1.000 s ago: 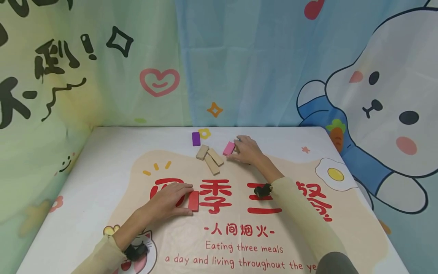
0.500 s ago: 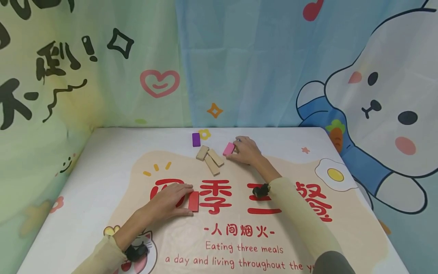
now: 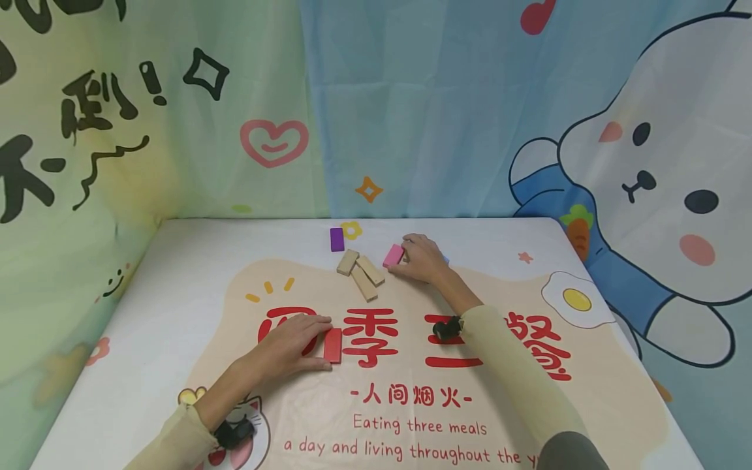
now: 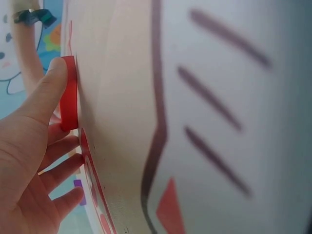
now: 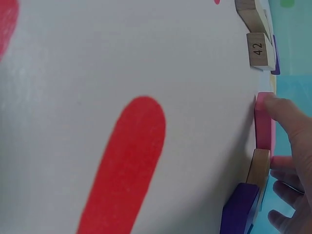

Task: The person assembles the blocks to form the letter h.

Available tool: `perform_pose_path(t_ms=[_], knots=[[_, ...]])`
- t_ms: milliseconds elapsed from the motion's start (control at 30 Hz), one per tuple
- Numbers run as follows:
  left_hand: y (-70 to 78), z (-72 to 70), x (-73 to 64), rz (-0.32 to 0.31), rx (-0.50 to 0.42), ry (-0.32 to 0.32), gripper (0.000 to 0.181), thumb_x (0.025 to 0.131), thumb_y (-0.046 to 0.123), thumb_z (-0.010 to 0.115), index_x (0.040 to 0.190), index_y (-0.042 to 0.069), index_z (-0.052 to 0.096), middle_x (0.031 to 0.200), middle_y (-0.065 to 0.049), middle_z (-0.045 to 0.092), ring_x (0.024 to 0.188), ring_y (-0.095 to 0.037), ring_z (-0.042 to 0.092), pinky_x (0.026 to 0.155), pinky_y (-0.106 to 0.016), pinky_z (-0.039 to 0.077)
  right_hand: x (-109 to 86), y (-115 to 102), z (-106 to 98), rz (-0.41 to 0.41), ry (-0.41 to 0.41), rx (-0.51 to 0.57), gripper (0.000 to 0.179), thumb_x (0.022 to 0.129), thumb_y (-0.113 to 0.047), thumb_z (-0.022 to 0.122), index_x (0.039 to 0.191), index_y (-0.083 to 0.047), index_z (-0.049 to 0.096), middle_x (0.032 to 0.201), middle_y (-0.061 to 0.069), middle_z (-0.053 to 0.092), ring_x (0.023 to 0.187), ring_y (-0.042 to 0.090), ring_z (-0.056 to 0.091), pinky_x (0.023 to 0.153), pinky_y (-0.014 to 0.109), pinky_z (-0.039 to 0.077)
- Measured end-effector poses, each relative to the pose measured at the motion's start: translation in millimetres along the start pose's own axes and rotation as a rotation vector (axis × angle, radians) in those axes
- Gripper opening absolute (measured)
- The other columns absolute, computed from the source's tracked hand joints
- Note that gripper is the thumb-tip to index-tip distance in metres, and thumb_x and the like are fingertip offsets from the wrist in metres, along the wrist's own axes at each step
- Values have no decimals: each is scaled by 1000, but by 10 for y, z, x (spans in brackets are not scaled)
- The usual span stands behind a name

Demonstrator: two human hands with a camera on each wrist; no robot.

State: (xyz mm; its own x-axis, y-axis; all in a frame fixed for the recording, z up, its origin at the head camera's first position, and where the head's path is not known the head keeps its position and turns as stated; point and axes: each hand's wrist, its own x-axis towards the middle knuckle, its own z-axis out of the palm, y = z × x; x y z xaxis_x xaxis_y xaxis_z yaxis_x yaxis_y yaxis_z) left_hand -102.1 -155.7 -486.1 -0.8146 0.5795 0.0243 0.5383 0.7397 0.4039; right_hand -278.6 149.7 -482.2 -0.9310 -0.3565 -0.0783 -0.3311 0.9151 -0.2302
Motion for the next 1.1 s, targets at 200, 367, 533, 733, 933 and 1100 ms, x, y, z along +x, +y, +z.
perform_pose_path(t_ms=[200,367,533,733,933,1100], knots=[[7,0,-2,4,1,2,78,76,56,76,139,16,52,141,-2,56,129,-22,52,107,-45,46,-11,-9,-10,-28,56,61,73,82,-56,68,125,3,58,140,17,51,132,32,45,113,47,37],[3,4,-6,1,-3,7,78,76,55,76,139,16,52,141,-2,55,129,-22,52,106,-46,46,-43,-74,-67,-56,101,168,78,78,-56,73,127,2,58,139,16,53,132,32,46,112,50,38],[1,-2,-2,-3,-3,0,78,76,55,76,139,16,51,142,-1,55,130,-22,52,107,-47,45,-147,-303,-110,-141,55,202,71,78,-56,73,124,-3,61,139,10,54,134,28,44,111,49,40],[11,-16,7,-12,4,-14,79,76,56,75,140,16,51,142,-1,55,130,-22,51,108,-47,44,-366,-626,-44,-325,19,123,68,76,-55,76,122,-7,64,136,6,57,132,25,47,111,44,42],[16,-16,11,-10,20,-6,77,76,57,74,138,16,53,142,-2,54,130,-23,51,111,-50,40,-475,-866,44,-443,-5,41,65,76,-58,74,118,-9,65,132,4,57,128,21,49,110,41,42],[7,0,15,7,43,12,76,76,59,74,137,17,54,142,-2,54,130,-22,51,113,-51,37,-485,-959,115,-438,-62,-2,70,77,-62,71,122,-9,64,134,3,56,128,19,48,110,38,42]])
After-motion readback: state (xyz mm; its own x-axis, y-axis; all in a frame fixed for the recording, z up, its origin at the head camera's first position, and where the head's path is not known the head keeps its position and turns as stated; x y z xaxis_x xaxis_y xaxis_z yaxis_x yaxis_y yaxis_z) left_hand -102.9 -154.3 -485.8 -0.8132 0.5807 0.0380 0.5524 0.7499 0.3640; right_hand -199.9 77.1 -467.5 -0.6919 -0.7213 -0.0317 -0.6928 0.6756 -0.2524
